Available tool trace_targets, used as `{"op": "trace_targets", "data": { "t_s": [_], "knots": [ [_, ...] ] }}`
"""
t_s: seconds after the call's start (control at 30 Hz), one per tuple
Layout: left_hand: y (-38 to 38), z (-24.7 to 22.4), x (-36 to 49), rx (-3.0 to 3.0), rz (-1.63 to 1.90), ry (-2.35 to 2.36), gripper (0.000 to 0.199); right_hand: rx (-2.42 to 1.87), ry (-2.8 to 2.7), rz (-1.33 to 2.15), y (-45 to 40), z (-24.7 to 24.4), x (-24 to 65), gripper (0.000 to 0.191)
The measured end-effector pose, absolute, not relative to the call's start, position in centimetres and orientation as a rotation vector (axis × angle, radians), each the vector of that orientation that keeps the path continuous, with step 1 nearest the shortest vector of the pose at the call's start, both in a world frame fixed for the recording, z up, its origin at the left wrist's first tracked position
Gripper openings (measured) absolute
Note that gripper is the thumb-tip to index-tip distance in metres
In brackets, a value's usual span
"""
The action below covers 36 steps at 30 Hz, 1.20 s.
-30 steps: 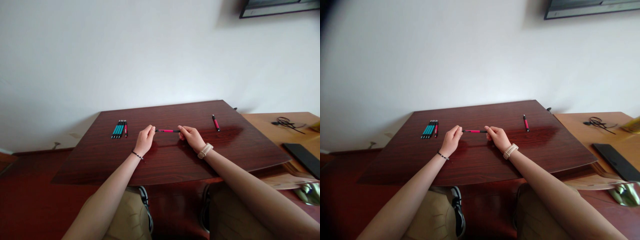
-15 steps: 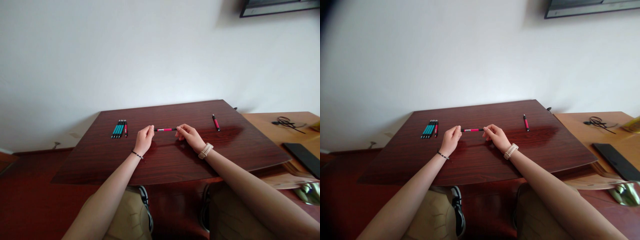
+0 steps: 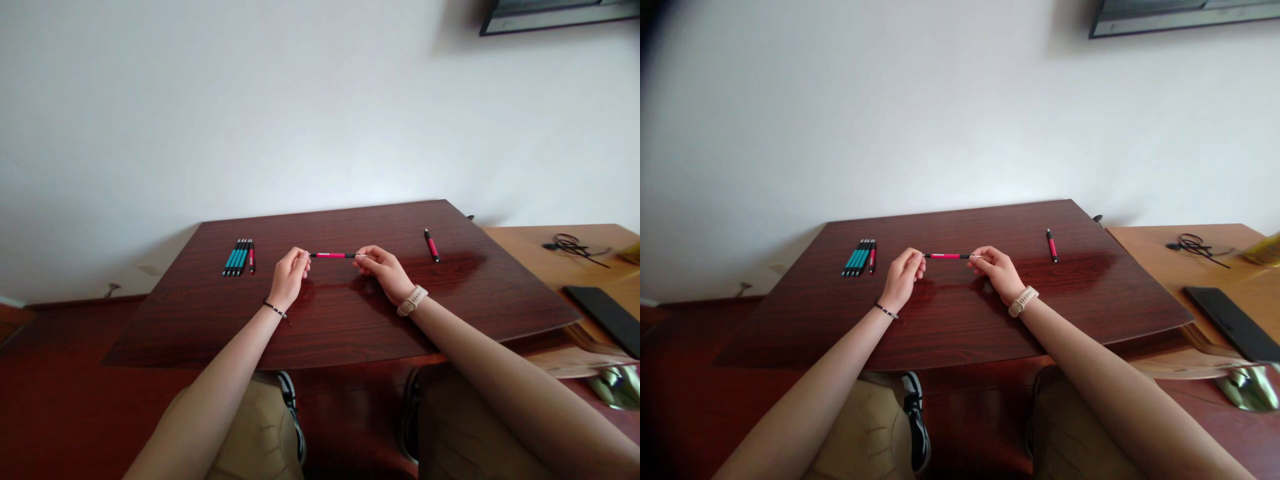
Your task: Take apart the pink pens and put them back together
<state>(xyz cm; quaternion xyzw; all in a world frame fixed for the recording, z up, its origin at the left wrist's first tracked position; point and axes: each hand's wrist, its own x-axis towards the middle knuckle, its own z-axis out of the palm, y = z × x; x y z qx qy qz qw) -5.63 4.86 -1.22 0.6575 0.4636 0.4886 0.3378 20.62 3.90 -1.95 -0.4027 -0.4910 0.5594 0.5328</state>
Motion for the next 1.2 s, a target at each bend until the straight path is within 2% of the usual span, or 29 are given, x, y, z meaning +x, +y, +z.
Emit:
{"op": "trace_targets", "data": {
  "t_s": [0.47, 1.2],
  "knots": [
    [5.00, -1.46, -5.78, 1.752, 1.253, 1.197, 0.020, -0.951, -1.138, 1.344, 4.08, -2.08, 20.70, 0.038],
    [4.82, -1.18, -5.63, 1.758, 1.247, 1.189, 0.022, -0.968, -1.138, 1.345, 4.04, -1.88, 20.66, 0.040]
  ]
}}
